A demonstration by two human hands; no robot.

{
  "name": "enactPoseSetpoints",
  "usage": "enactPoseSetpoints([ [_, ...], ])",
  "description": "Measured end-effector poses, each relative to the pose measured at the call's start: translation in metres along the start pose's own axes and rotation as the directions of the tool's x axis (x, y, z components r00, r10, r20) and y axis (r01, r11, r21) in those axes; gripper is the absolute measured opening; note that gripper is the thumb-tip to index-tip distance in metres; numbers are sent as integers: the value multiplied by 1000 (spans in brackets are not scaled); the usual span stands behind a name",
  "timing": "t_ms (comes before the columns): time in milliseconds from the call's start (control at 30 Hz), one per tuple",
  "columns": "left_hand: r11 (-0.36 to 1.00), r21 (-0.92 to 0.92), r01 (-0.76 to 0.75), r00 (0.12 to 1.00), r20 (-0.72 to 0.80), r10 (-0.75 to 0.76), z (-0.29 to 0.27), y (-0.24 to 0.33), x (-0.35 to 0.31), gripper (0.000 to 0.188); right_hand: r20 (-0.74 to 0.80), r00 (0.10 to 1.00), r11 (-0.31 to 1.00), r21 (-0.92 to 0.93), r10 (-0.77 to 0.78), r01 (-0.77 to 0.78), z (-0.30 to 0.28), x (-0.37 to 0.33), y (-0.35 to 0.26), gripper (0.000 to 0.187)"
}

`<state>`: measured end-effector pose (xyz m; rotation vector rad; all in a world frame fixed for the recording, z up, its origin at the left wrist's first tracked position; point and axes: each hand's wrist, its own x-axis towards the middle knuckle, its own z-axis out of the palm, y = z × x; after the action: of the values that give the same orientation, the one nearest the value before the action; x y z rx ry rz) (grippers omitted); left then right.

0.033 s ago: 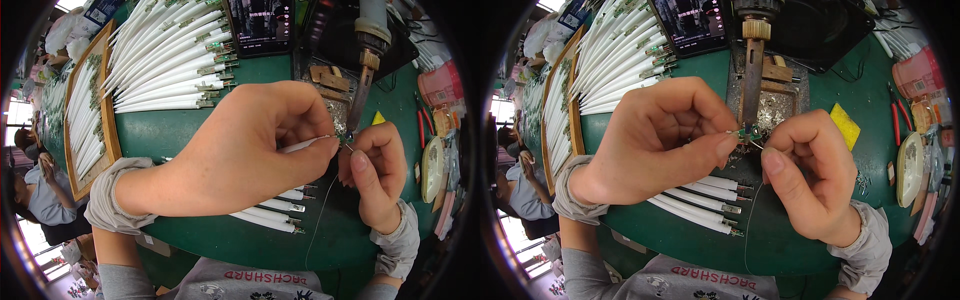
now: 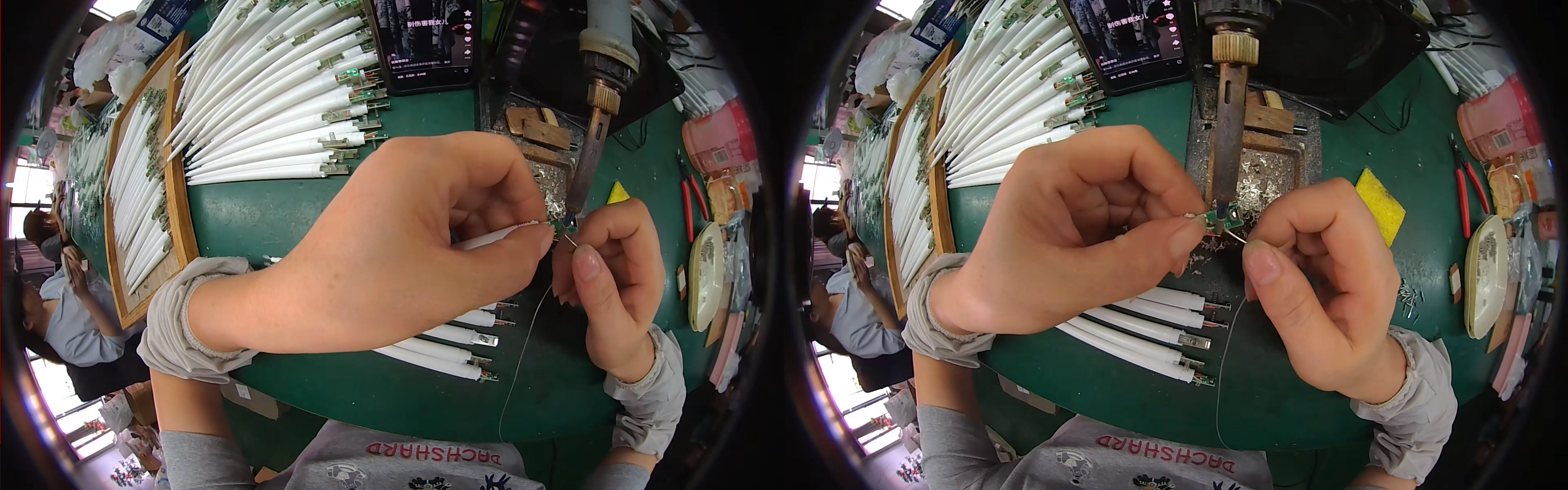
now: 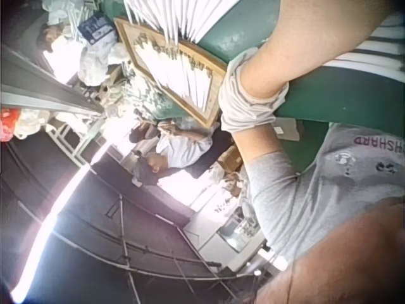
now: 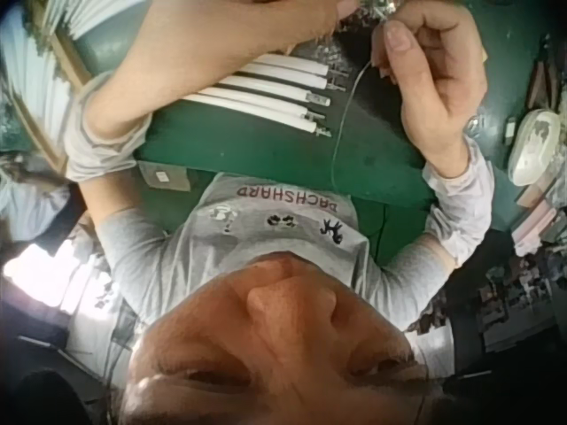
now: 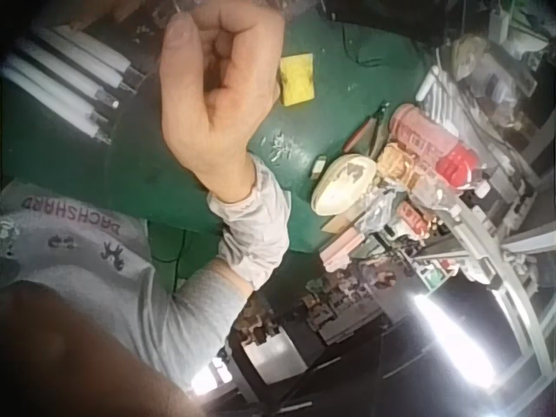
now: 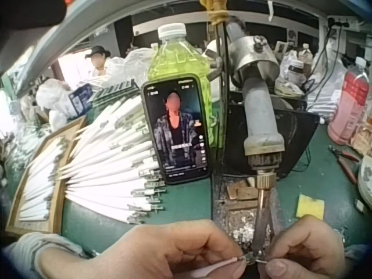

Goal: The person solders wires to a small green circuit board at the end of a white light tube using a soldering iron and solder wire.

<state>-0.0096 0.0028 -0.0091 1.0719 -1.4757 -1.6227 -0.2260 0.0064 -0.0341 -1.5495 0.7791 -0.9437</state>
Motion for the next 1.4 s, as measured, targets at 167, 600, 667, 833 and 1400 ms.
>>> enactPoseSetpoints([
  [167,1000,-4,18,1000,3,-18,-3,2,0,8,23,1000,1000,-14,-12,13,-2,1,1,15],
  [600,993,4,118,993,28,-118,-4,0,-1,9,78,913,816,-422,-400,394,-3,7,9,20],
  [667,994,0,112,993,27,-112,-3,0,-1,9,102,894,761,-488,-437,427,-1,8,7,24],
  [833,989,-46,141,989,47,-139,-2,1,-1,10,192,829,616,-587,-525,526,-3,8,6,33],
  [1400,949,-122,289,942,214,-259,-5,8,-3,16,430,652,248,-682,-625,688,-10,6,6,43],
])
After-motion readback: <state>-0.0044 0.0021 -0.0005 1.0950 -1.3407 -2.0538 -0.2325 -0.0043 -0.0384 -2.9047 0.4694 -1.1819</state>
